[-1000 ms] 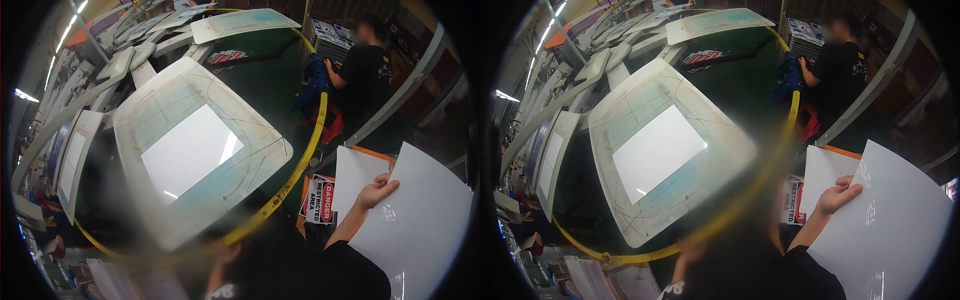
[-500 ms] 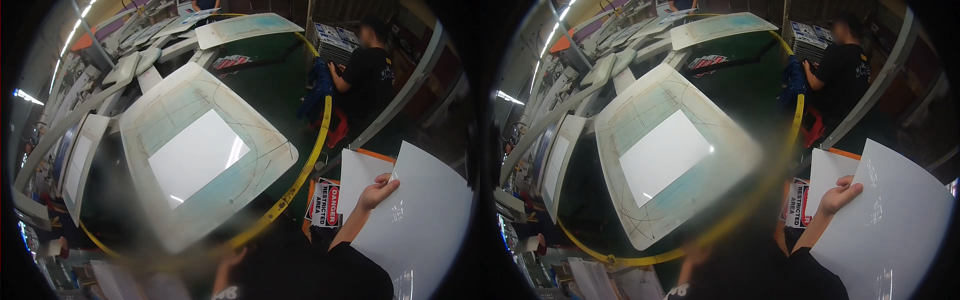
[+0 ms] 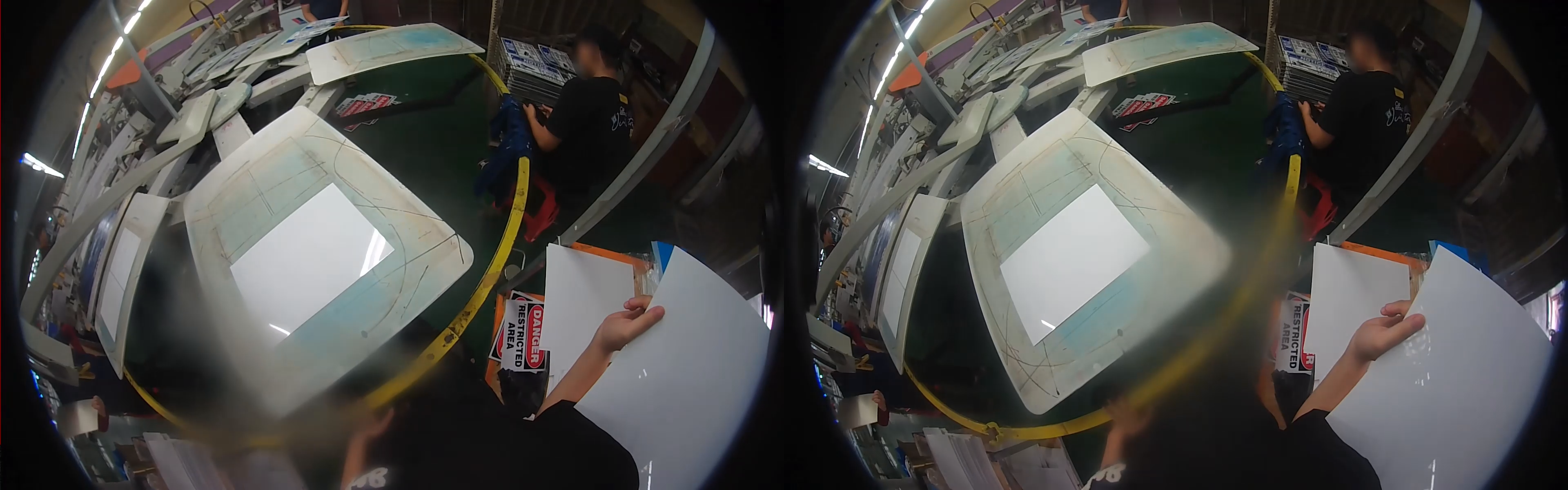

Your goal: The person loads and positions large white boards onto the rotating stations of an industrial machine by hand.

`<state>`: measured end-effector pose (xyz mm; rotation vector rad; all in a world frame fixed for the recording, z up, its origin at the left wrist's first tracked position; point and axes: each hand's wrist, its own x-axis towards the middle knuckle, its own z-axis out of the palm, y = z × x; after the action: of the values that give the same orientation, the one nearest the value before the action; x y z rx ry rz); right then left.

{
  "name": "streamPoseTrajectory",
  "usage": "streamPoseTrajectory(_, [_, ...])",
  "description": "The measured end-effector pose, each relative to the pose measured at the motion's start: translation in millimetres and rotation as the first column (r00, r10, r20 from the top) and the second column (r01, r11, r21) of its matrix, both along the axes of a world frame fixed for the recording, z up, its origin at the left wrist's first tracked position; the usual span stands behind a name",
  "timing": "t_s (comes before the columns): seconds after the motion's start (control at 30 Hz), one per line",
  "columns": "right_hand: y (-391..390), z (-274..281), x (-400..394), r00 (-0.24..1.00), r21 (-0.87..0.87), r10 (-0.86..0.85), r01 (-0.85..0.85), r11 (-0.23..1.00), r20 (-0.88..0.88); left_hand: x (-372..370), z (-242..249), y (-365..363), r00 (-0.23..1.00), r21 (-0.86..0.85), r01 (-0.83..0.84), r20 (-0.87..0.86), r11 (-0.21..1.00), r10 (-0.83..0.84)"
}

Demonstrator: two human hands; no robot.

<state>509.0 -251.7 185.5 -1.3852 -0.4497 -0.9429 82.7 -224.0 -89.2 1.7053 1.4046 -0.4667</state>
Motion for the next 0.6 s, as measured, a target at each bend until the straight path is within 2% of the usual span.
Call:
streamPoseTrajectory(0.2, [-0.6, -2.2, 1.3, 0.999, 0.022, -0.012, 0.013, 1.000, -0.042, -6.7, -15.9, -5.0, 1.000, 0.056, -0.002, 0.001, 0.998, 0.002])
streamPoseTrajectory(0.4, [5.5, -3.3, -0.3, 0.998, 0.046, 0.043, -0.040, 0.998, -0.055, -3.7, -12.4, 2.1, 0.986, 0.027, 0.084, -0.145, 0.996, -0.080])
streamPoseTrajectory(0.5, [9.5, -4.0, -2.4, 0.997, 0.045, 0.050, -0.048, 0.998, -0.064, -0.1, -1.4, 0.7, 0.997, 0.054, -0.003, -0.073, 0.999, 0.007])
streamPoseTrajectory(0.6, [11.5, -3.1, -5.9, 0.996, 0.037, 0.062, -0.060, 0.997, -0.057, 0.6, 2.0, 1.9, 0.996, 0.066, 0.042, -0.077, 0.997, -0.037])
